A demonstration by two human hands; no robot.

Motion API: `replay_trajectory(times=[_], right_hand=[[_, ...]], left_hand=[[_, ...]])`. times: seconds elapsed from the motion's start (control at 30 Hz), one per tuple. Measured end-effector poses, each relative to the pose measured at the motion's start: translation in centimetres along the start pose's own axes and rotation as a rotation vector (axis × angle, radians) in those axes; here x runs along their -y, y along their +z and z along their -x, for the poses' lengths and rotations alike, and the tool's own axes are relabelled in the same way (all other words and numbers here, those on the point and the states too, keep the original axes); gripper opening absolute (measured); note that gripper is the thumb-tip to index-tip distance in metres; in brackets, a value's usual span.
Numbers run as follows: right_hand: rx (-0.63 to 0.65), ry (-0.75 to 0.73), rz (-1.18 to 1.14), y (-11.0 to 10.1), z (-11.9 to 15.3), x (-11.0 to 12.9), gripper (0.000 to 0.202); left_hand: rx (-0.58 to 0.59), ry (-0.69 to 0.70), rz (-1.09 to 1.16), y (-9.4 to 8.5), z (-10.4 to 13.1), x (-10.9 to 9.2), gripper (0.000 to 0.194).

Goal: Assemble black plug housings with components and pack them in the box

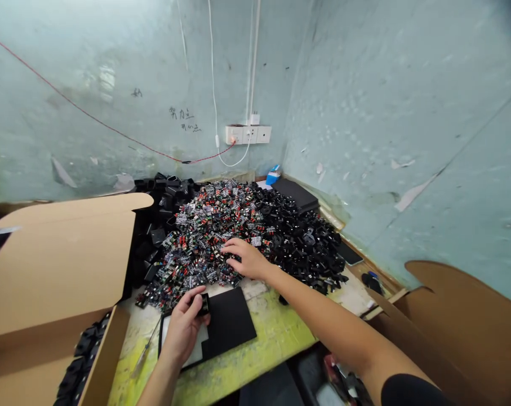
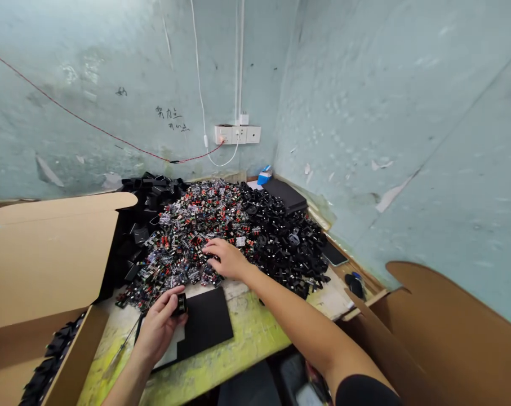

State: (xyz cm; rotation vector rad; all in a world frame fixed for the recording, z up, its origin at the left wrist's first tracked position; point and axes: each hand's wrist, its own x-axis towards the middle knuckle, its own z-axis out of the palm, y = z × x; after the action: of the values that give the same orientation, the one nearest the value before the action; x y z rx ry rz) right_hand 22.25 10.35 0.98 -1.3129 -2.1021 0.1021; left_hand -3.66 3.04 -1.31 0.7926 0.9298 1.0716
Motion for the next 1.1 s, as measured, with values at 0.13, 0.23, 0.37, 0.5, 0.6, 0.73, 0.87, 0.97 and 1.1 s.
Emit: replay_trajectory(times=[0.13,0.23,0.37,0.5,0.6,0.73,0.87,0.97,1.1], right_hand=[[-0.094,0.226,0.06,-3.8,2.3,-3.0,0.028],[-0.108,0.388,0.12,-6.3,5.2,-5.7,0.02],[-0.083,0.493,0.16,-7.0,8.3,-7.5,0.022],[-0.08,0.503,0.114,-7.1,8.8,-7.3,0.021],[-0.127,0.513,0.031,-7.4,8.1,-6.5,0.025],[-0.193,0.52,-0.214,-6.0,7.1,-3.2,0.037],[-0.102,0.454,-0.567,-2.3,7.0,3.0,0.047],[0.001,0.469,-0.952,-0.2,7.5,7.0,0.053],[0.085,0.557,-1.291,0.4,8.1,9.5,0.062]], left_hand=[[0.06,-0.043,0.045,0.0,1.4,-0.5,0.052],[0.093,-0.049,0.096,-0.5,2.1,-0.4,0.047],[0.116,-0.04,0.15,-1.2,2.2,0.2,0.043],[0.117,-0.04,0.142,-1.5,2.3,0.4,0.04],[0.131,-0.054,0.115,-1.7,2.4,0.0,0.039],[0.14,-0.038,0.091,-1.3,2.3,-1.0,0.039],[0.138,-0.004,0.083,-0.1,2.3,-1.5,0.039],[0.143,0.013,0.08,0.8,2.5,-1.5,0.04],[0.158,0.036,0.095,1.7,3.2,-0.9,0.039]])
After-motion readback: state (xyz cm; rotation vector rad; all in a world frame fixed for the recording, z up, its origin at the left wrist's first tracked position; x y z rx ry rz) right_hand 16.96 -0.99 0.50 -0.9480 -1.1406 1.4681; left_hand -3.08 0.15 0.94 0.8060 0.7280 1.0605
